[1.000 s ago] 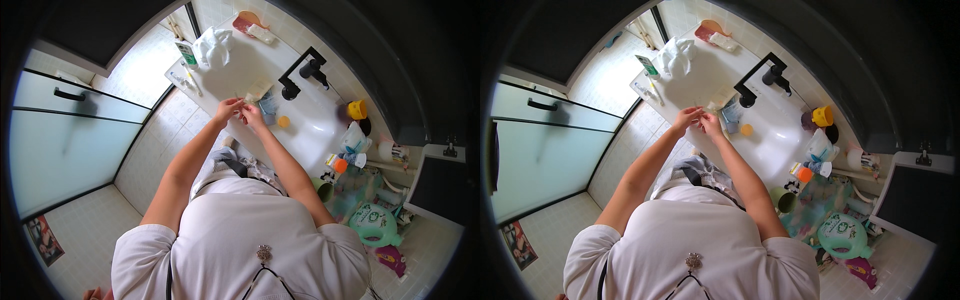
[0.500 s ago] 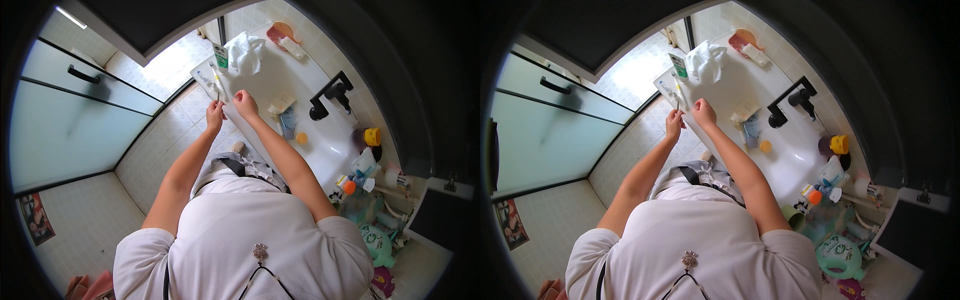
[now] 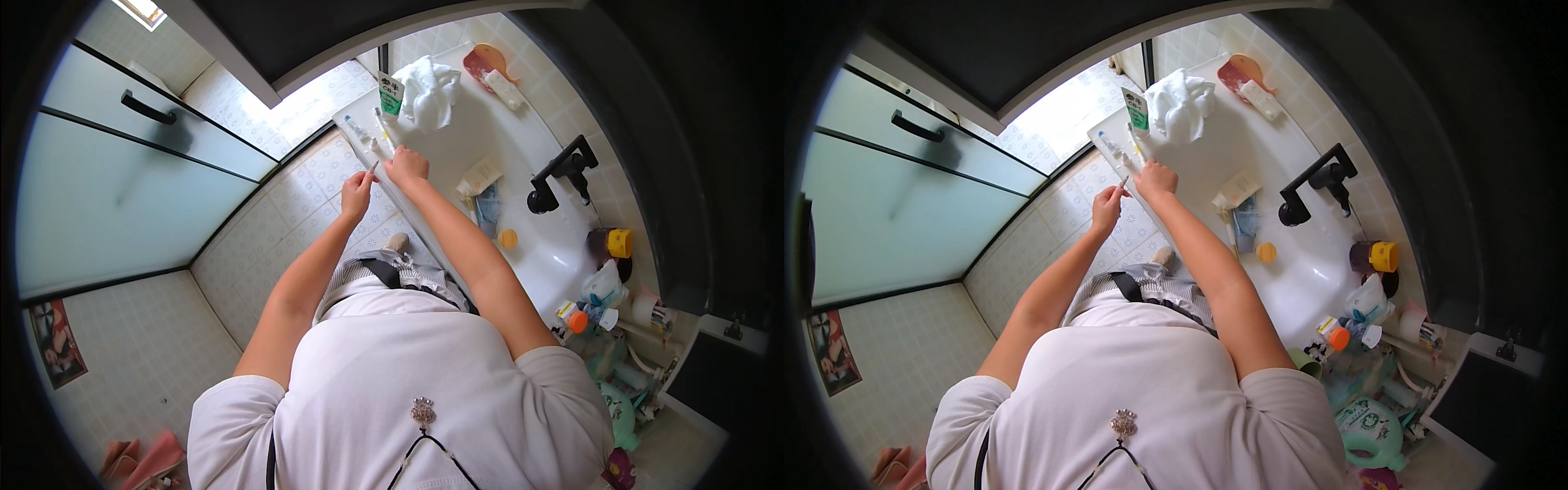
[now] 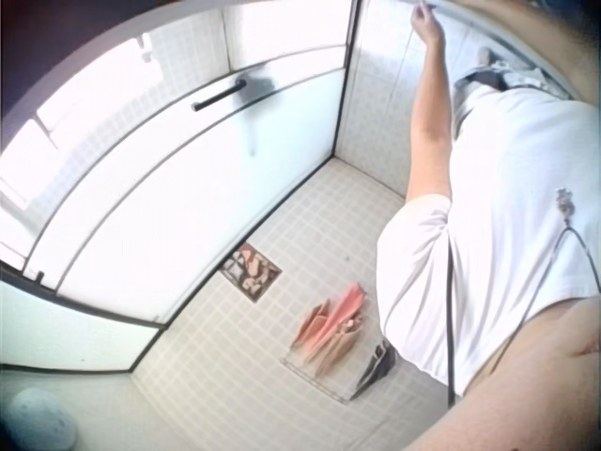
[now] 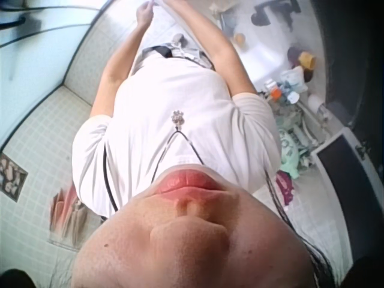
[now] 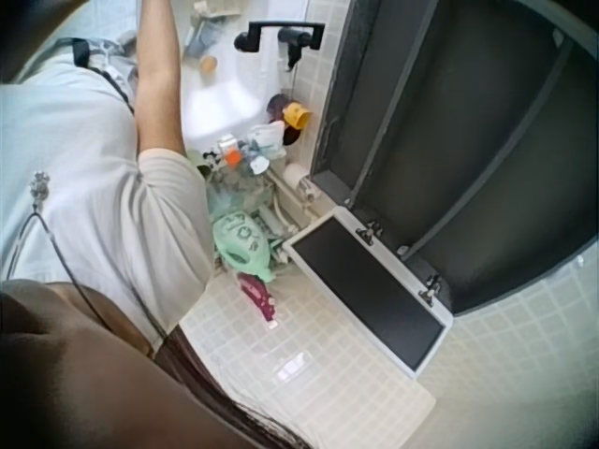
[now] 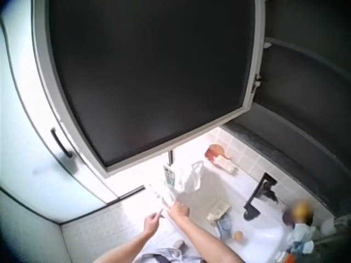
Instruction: The person cleans a razor and its components by rinsing them under a faucet, wiping them with a paper towel, and using a small brush.
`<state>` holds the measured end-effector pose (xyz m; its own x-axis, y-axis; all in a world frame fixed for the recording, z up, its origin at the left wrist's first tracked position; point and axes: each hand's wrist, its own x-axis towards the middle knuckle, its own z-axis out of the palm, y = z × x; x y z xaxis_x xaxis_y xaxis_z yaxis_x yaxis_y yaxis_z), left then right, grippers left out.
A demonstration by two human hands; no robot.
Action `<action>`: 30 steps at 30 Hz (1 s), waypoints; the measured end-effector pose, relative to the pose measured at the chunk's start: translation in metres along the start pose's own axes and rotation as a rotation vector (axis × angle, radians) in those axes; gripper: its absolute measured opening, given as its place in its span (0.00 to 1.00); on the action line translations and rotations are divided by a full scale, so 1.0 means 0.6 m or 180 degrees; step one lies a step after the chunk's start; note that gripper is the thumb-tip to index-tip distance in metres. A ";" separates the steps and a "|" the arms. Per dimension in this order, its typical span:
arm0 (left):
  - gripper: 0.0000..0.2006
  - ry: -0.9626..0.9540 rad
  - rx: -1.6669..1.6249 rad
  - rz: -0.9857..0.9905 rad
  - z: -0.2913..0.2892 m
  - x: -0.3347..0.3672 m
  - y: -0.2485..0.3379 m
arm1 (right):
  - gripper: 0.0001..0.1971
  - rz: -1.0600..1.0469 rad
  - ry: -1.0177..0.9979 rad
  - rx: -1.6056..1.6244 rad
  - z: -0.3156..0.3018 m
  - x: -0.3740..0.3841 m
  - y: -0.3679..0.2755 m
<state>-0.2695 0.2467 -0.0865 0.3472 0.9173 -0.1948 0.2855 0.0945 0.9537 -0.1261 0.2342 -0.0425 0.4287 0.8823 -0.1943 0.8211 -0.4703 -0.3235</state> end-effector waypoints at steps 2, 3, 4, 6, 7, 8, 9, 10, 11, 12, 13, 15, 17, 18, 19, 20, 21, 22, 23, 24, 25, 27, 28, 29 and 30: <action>0.17 -0.0104 0.0038 0.0018 0.010 0.002 0.008 | 0.15 0.0009 -0.0052 -0.0048 0.002 -0.004 0.018; 0.17 -0.0181 0.0075 0.0027 0.015 0.002 0.011 | 0.14 -0.0088 0.0009 -0.0093 0.005 -0.010 0.027; 0.17 -0.0213 0.0069 0.0033 0.019 0.002 0.014 | 0.13 -0.0184 0.0067 -0.0142 0.007 -0.018 0.037; 0.18 -0.0251 0.0222 0.0050 0.028 0.000 0.021 | 0.12 -0.0093 0.0138 -0.0052 0.009 -0.037 0.058; 0.18 -0.0272 0.0221 0.0062 0.032 0.000 0.016 | 0.10 -0.0060 0.0203 0.0051 0.010 -0.049 0.066; 0.18 -0.0213 0.0137 0.0026 0.037 -0.001 0.010 | 0.10 -0.0035 0.0218 0.0051 0.012 -0.063 0.075; 0.19 -0.0160 0.0054 -0.0010 0.044 -0.002 0.006 | 0.11 0.0010 0.0426 0.0376 0.013 -0.081 0.085; 0.19 -0.0199 0.0059 -0.0006 0.053 -0.002 -0.004 | 0.11 0.0062 0.0629 0.0701 0.016 -0.102 0.096; 0.18 -0.0127 0.0072 0.0203 0.062 -0.003 -0.011 | 0.11 0.0097 0.0633 0.0706 0.022 -0.123 0.110; 0.18 -0.0055 0.0084 0.0413 0.071 -0.006 -0.018 | 0.10 0.0184 0.0661 0.0890 0.026 -0.143 0.124; 0.18 -0.0147 0.0089 0.0416 0.089 -0.013 -0.012 | 0.10 0.0324 0.0708 0.1070 0.031 -0.164 0.149; 0.19 -0.0282 0.0091 0.0404 0.124 -0.031 0.017 | 0.11 0.0692 0.0723 0.1178 0.046 -0.195 0.211; 0.18 -0.0420 0.0155 0.0412 0.161 -0.046 0.035 | 0.13 0.1293 0.1014 0.2107 0.055 -0.215 0.277; 0.18 -0.0489 0.0212 0.0407 0.182 -0.055 0.045 | 0.14 0.1375 0.1251 0.2055 0.067 -0.215 0.319; 0.18 -0.0579 0.0230 0.0417 0.198 -0.063 0.049 | 0.14 0.1459 0.1292 0.2065 0.058 -0.214 0.337; 0.19 -0.0722 0.0196 0.0379 0.215 -0.072 0.055 | 0.13 0.1553 0.1079 0.3228 0.039 -0.216 0.352; 0.19 -0.0860 0.0163 0.0338 0.232 -0.082 0.060 | 0.12 0.1589 0.0851 0.4392 0.021 -0.220 0.367; 0.19 -0.0960 0.0178 0.0359 0.251 -0.093 0.072 | 0.10 0.1501 0.1232 0.4809 0.003 -0.220 0.370; 0.19 -0.1148 0.0070 0.0125 0.266 -0.103 0.081 | 0.09 0.1557 0.1260 0.4824 -0.026 -0.221 0.369; 0.19 -0.1323 -0.0036 -0.0114 0.279 -0.112 0.090 | 0.09 0.1492 0.1248 0.4788 -0.042 -0.221 0.373; 0.19 -0.1380 -0.0024 -0.0090 0.293 -0.118 0.096 | 0.08 0.1421 0.1247 0.4748 -0.051 -0.218 0.386; 0.21 -0.1515 0.0047 0.0037 0.315 -0.127 0.108 | 0.07 0.1413 0.0980 0.4687 -0.066 -0.221 0.411; 0.21 -0.1563 0.0157 0.0093 0.321 -0.124 0.105 | 0.06 0.1370 0.0970 0.4620 -0.069 -0.220 0.416; 0.21 -0.1576 0.0159 0.0105 0.324 -0.121 0.103 | 0.06 0.1324 0.0954 0.4552 -0.072 -0.219 0.420; 0.20 -0.1539 0.0151 0.0091 0.327 -0.117 0.100 | 0.06 0.1276 0.0934 0.4482 -0.074 -0.218 0.424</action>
<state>-0.1018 0.1121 -0.0606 0.7276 0.6333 -0.2636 0.3063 0.0438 0.9509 0.0436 0.0002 -0.0581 0.7310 0.5851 -0.3511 -0.3211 -0.1591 -0.9336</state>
